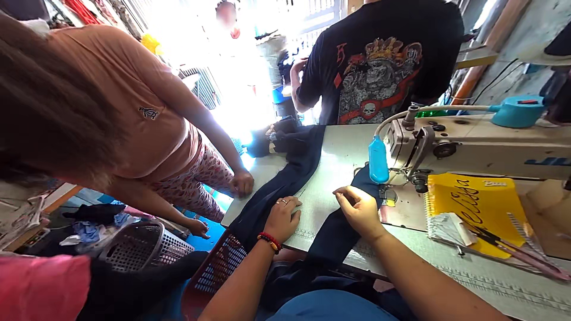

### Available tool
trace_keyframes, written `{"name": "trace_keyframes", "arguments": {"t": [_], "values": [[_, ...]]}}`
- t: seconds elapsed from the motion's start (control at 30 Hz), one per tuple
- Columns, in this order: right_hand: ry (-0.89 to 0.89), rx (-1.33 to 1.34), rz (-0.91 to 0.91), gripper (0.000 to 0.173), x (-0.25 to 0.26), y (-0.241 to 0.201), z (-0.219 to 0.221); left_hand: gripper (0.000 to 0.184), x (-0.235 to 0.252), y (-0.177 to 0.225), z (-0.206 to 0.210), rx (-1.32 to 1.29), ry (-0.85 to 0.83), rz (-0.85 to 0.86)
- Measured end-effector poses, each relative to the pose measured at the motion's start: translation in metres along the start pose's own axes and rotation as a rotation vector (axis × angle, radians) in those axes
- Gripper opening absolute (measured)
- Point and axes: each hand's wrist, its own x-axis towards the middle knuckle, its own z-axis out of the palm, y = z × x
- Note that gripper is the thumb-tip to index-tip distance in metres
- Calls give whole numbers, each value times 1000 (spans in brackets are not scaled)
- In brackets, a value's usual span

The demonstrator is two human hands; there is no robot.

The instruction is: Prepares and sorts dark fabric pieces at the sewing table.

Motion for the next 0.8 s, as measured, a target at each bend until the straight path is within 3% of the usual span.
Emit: {"name": "trace_keyframes", "arguments": {"t": [0.8], "values": [[-12,31,-28,26,1,3,0,35,2,4,-7,-15,-68,-35]]}}
